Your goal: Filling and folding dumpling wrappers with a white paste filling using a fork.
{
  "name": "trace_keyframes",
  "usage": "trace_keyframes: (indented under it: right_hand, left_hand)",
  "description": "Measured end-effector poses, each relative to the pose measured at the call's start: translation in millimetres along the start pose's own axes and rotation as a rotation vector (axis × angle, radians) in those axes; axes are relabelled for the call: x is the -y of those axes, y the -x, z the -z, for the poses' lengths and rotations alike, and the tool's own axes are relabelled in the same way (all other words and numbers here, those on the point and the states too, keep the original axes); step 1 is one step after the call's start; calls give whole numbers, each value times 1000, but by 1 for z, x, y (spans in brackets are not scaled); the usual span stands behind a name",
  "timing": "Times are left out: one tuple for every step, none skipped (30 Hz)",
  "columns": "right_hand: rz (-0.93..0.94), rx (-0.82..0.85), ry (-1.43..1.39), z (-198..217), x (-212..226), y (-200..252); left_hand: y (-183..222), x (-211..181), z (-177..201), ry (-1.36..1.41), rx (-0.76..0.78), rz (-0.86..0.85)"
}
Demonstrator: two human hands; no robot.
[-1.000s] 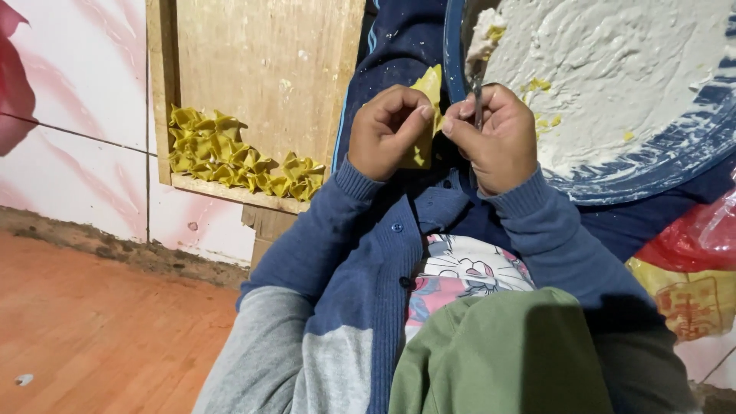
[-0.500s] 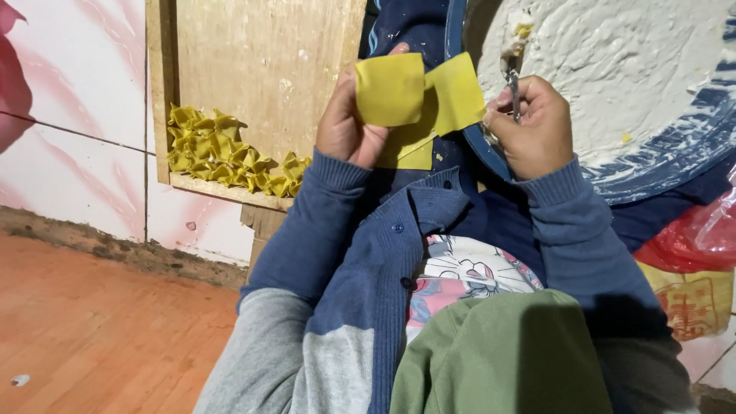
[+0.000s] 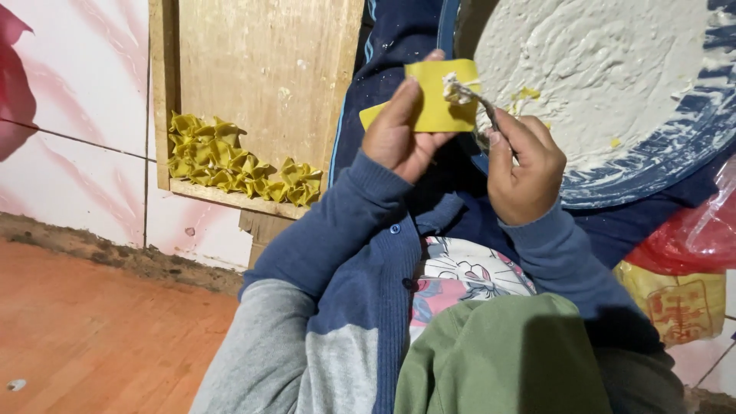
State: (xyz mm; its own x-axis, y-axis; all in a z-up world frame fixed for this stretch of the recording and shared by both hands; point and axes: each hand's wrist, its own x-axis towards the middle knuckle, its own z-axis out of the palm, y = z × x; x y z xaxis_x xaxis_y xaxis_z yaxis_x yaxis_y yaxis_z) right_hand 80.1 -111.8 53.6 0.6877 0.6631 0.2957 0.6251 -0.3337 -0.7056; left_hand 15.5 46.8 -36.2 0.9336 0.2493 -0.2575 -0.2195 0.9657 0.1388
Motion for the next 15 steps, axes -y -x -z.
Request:
trace_keyframes:
  right_hand:
    - [0, -1, 0, -1, 0, 1]
    - [12, -17, -2, -2, -1, 2]
    - [24, -33, -4, -2, -1, 3]
    - [23, -35, -4, -4, -3, 5]
    - [19, -47, -9, -6, -4, 7]
    - [14, -59, -13, -8, -6, 9]
    - [13, -60, -13, -7, -8, 9]
    - [21, -66, -17, -6, -9, 10]
    - [28, -71, -21, -6, -10, 10]
    - [27, -73, -20, -5, -13, 12]
    - [31, -84, -11, -4, -16, 13]
    - [36, -94, -2, -3, -19, 15]
    - [36, -96, -1, -1, -18, 16]
    - [23, -89, -8, 1, -18, 16]
    - [11, -82, -14, 3, -17, 17]
  left_hand:
    - [1, 5, -2, -1, 1, 1]
    - [2, 9, -3, 45, 39, 12]
    - [3, 14, -4, 91, 77, 22]
    - [2, 15, -4, 90, 77, 24]
    - [1, 17, -4, 107, 91, 4]
    - [0, 19, -4, 124, 104, -16]
    - [0, 19, -2, 124, 103, -15]
    - [-1, 18, -1, 125, 100, -24]
    - [-1, 17, 1, 126, 97, -33]
    - [-2, 17, 1, 126, 98, -31]
    - [-2, 16, 1, 128, 97, -29]
    - [-3, 15, 1, 130, 96, -27]
    - [-2, 15, 0, 130, 97, -25]
    - [-2, 14, -2, 125, 91, -23]
    - [-2, 14, -4, 121, 84, -20]
